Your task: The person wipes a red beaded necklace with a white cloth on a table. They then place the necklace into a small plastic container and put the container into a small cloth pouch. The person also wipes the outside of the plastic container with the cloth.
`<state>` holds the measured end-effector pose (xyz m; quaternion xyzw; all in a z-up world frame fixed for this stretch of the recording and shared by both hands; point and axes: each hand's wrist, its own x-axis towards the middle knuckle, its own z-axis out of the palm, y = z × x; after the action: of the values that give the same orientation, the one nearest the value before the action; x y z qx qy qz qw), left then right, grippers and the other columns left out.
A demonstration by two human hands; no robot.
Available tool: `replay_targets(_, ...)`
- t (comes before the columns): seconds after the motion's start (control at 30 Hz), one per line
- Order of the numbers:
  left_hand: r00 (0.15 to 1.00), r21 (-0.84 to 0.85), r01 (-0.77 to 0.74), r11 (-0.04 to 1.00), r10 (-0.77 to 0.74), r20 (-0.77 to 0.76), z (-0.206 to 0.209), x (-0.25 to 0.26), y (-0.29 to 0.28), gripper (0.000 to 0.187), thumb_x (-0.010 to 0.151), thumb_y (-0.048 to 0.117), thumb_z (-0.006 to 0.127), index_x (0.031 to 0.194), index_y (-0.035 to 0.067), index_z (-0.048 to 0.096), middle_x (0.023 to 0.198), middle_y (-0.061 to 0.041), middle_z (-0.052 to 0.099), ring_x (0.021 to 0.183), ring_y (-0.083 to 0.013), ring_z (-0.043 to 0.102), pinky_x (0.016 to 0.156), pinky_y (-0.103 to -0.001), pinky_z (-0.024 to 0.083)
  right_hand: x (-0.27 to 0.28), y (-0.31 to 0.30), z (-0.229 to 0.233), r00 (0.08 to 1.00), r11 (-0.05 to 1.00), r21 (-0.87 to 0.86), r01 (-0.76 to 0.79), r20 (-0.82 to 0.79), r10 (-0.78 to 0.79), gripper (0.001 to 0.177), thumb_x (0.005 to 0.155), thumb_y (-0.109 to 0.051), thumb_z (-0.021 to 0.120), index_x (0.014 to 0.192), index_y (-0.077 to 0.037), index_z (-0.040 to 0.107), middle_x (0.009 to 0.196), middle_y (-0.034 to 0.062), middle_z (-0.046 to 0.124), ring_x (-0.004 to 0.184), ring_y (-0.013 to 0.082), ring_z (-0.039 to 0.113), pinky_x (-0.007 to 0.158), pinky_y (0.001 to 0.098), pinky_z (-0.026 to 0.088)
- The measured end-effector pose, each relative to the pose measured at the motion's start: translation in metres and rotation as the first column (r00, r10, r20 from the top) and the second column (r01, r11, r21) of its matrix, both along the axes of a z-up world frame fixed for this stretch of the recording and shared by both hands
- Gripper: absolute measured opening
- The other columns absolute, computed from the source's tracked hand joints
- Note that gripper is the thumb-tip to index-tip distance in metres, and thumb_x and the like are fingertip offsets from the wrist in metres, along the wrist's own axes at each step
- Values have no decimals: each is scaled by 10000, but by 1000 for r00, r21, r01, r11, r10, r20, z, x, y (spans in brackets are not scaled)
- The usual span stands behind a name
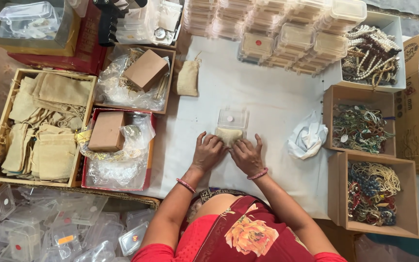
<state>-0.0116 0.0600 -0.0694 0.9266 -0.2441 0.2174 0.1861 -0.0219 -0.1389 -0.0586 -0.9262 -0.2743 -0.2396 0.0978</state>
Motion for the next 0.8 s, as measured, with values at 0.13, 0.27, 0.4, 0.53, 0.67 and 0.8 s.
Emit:
replay_targets(0.13, 929, -49, -83, 995, 60, -365, -45, 21, -9, 312, 1007, 444, 662, 1098, 152, 723, 1151, -29, 676, 1165, -213, 604, 1197, -511, 361, 25, -8, -41, 966, 987, 134, 93, -251, -57, 198, 894, -319, 757, 1012, -160, 753, 1080, 26, 722, 1076, 210, 663, 1136, 605, 275)
replay_targets(0.27, 909, -655, -257, 710, -51, -413, -33, 53, -13, 757, 927, 490, 712, 1462, 52, 401, 1426, -197, 465, 1339, -342, 450, 1145, -463, 342, 69, -23, -58, 721, 435, 694, 574, -680, 133, 504, 990, -496, 583, 1369, -165, 541, 1397, 78, 542, 1309, 243, 523, 1112, 447, 409)
replay_targets(0.4, 772, -889, -447, 96, -460, -438, -5, 55, -7, 863, 937, 582, 598, 1574, 189, 169, 1442, -169, 459, 1385, -254, 426, 1186, -398, 289, 80, -32, -35, 580, 13, 687, 726, -623, 525, 521, 1005, -584, 407, 1416, -278, 502, 1456, 106, 592, 1360, 216, 526, 1113, 385, 355)
replay_targets(0.53, 821, -813, -295, 502, -302, -485, -49, 33, 12, 623, 1019, 596, 588, 1365, 78, 554, 1371, -155, 613, 1350, -292, 569, 1200, -451, 419, 41, -46, -51, 749, 306, 850, 429, -524, 405, 525, 1090, -522, 494, 1254, -72, 711, 1332, 132, 687, 1303, 257, 594, 1185, 459, 373)
replay_targets(0.67, 955, -203, 76, 976, -130, -268, -20, -3, 26, 422, 928, 457, 711, 1256, 191, 722, 1314, -65, 629, 1259, -237, 586, 1177, -528, 343, 5, -36, -24, 937, 959, 284, 19, -340, 82, 365, 920, -375, 706, 1205, -147, 726, 1306, 41, 681, 1279, 236, 598, 1215, 494, 295)
replay_targets(0.8, 992, -159, 42, 986, -59, -109, -20, -4, 19, 299, 933, 319, 752, 1198, 181, 742, 1225, -11, 668, 1146, -175, 637, 1164, -526, 376, -10, -25, -11, 983, 997, 76, -14, -179, 27, 487, 877, -365, 740, 1273, -83, 705, 1364, 76, 656, 1289, 261, 579, 1191, 559, 227)
